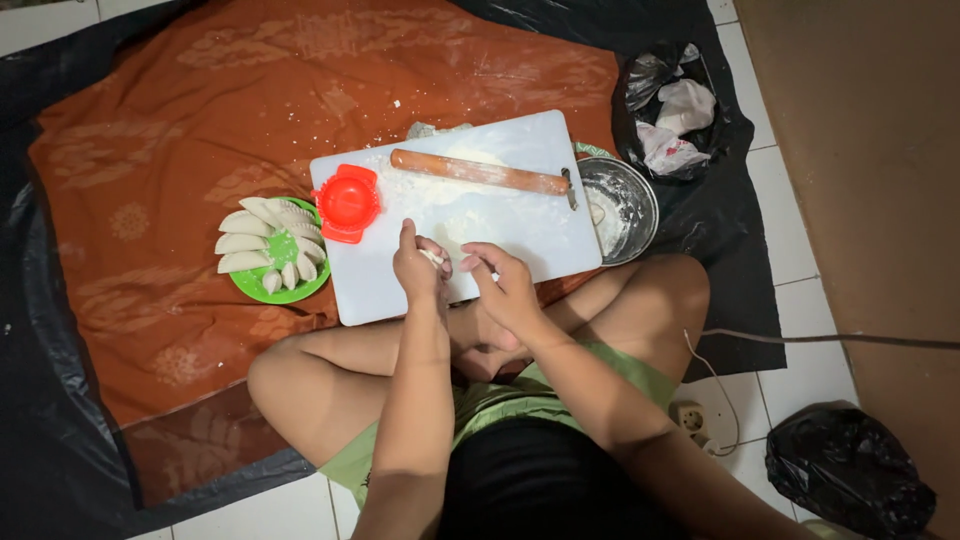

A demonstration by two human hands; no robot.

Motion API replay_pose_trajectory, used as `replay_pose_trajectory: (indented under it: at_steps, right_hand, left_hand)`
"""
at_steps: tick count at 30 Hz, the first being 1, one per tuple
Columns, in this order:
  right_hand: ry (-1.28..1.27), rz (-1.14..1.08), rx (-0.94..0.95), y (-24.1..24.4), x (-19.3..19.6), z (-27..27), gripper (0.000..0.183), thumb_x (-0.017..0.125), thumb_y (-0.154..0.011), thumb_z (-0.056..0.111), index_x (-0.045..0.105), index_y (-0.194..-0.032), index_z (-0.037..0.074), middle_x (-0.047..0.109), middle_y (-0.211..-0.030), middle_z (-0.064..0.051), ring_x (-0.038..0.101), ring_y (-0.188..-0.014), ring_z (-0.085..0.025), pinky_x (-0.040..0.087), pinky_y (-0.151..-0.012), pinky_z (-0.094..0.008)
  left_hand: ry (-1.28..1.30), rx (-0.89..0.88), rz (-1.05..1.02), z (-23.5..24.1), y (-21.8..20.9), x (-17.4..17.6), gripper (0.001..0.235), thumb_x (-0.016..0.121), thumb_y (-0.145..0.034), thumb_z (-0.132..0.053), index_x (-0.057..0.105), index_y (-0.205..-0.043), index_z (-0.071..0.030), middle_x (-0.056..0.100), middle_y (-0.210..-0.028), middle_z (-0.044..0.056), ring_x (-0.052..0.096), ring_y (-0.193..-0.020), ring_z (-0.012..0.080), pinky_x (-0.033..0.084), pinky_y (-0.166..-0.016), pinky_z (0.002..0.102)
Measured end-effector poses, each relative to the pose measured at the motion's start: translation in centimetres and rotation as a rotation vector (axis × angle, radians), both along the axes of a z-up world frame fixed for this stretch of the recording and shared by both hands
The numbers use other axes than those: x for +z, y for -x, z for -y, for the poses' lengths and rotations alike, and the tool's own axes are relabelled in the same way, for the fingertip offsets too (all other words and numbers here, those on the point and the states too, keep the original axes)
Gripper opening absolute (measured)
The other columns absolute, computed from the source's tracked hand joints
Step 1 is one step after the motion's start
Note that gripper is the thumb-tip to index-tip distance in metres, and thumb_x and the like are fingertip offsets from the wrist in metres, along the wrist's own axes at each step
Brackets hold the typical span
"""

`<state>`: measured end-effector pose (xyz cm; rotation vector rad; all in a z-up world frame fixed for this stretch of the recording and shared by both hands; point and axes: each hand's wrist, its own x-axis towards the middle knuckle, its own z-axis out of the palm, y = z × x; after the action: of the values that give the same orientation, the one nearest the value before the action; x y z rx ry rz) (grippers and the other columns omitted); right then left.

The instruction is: Rolling out dough and using a plastic mold to shape individual pastries.

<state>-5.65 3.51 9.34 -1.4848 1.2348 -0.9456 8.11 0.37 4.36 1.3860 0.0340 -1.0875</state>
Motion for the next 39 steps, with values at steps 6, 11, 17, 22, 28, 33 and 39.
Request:
replay_pose_trajectory:
  at_steps: [6, 11, 17, 22, 28, 33, 39]
  right_hand:
    - [0.426, 0.101, 0.052, -1.5, 0.7, -0.5, 0.035, 0.046, -0.106, 0.019, 0.065, -0.128, 0.000, 0.057, -0.134, -0.020, 0.062, -0.115, -0.032, 0.053, -0.100, -0.042]
    - [0.588, 0.032, 0.081, -2.5, -0.6, 0.8, 0.042, 0.035, -0.110, 0.021, 0.060, -0.133, -0.003, 0.050, -0.143, -0.024, 0.053, -0.130, -0.037, 0.043, -0.109, -0.045]
    - [0.382, -0.087, -0.080, -1.2, -2.9, 4.0, 0.039, 0.044, -0.110, 0.019, 0.076, -0.092, 0.005, 0.071, -0.096, -0.013, 0.066, -0.097, -0.033, 0.048, -0.095, -0.042]
    - [0.278, -0.047, -0.175, 1.4, -3.6, 7.3, 0.027, 0.056, -0.107, 0.023, 0.074, -0.092, 0.010, 0.070, -0.082, -0.010, 0.068, -0.083, -0.030, 0.052, -0.083, -0.041]
    - [0.144, 0.137, -0.222, 3.6, -6.4, 7.9, 0.062, 0.048, -0.110, 0.025, 0.056, -0.051, 0.009, 0.056, -0.045, -0.007, 0.054, -0.044, -0.019, 0.048, -0.058, -0.031]
    - [-0.664, 0.540, -0.543, 1.7, -1.2, 5.8, 0.055, 0.047, -0.104, 0.050, 0.041, -0.059, 0.018, 0.036, -0.043, 0.002, 0.041, -0.036, -0.011, 0.026, -0.034, -0.019]
    - [-0.547, 0.688, -0.046, 0.0, -0.7, 0.4, 0.077, 0.032, -0.105, 0.065, 0.014, -0.165, 0.020, 0.052, -0.142, -0.021, 0.041, -0.140, -0.034, 0.017, -0.122, -0.057]
  left_hand:
    - [0.034, -0.035, -0.150, -0.6, 0.6, 1.7, 0.071, 0.051, -0.098, -0.060, 0.043, -0.052, -0.008, 0.033, -0.040, 0.010, 0.032, -0.025, 0.0189, 0.023, -0.026, 0.026]
    - [-0.121, -0.231, -0.017, -0.1, 0.8, -1.2, 0.065, 0.036, -0.096, -0.076, 0.051, -0.105, -0.013, 0.051, -0.090, 0.018, 0.052, -0.075, 0.0289, 0.038, -0.065, 0.038]
    - [0.138, -0.442, -0.292, -2.5, 3.4, 6.6, 0.082, 0.034, -0.099, -0.074, 0.013, -0.163, -0.028, 0.024, -0.158, 0.027, 0.027, -0.149, 0.0365, 0.018, -0.123, 0.053]
    - [0.390, -0.591, -0.444, -2.0, 3.6, 4.3, 0.073, 0.023, -0.100, -0.075, 0.008, -0.159, -0.035, 0.042, -0.150, 0.030, 0.043, -0.141, 0.0381, 0.028, -0.118, 0.048]
    - [-0.049, -0.928, 0.510, -3.1, 3.8, 4.0, 0.059, 0.033, -0.102, -0.066, 0.058, -0.141, -0.029, 0.072, -0.116, 0.019, 0.070, -0.113, 0.0301, 0.052, -0.100, 0.043]
    - [0.065, -0.674, 0.603, -3.9, 6.1, 3.2, 0.054, 0.038, -0.107, -0.049, 0.056, -0.146, -0.016, 0.058, -0.145, 0.017, 0.049, -0.140, 0.0339, 0.035, -0.119, 0.050]
    - [-0.019, -0.299, 0.798, -1.3, 6.1, -1.9, 0.024, 0.060, -0.103, -0.031, 0.074, -0.104, -0.011, 0.068, -0.102, 0.011, 0.064, -0.108, 0.0309, 0.045, -0.105, 0.043]
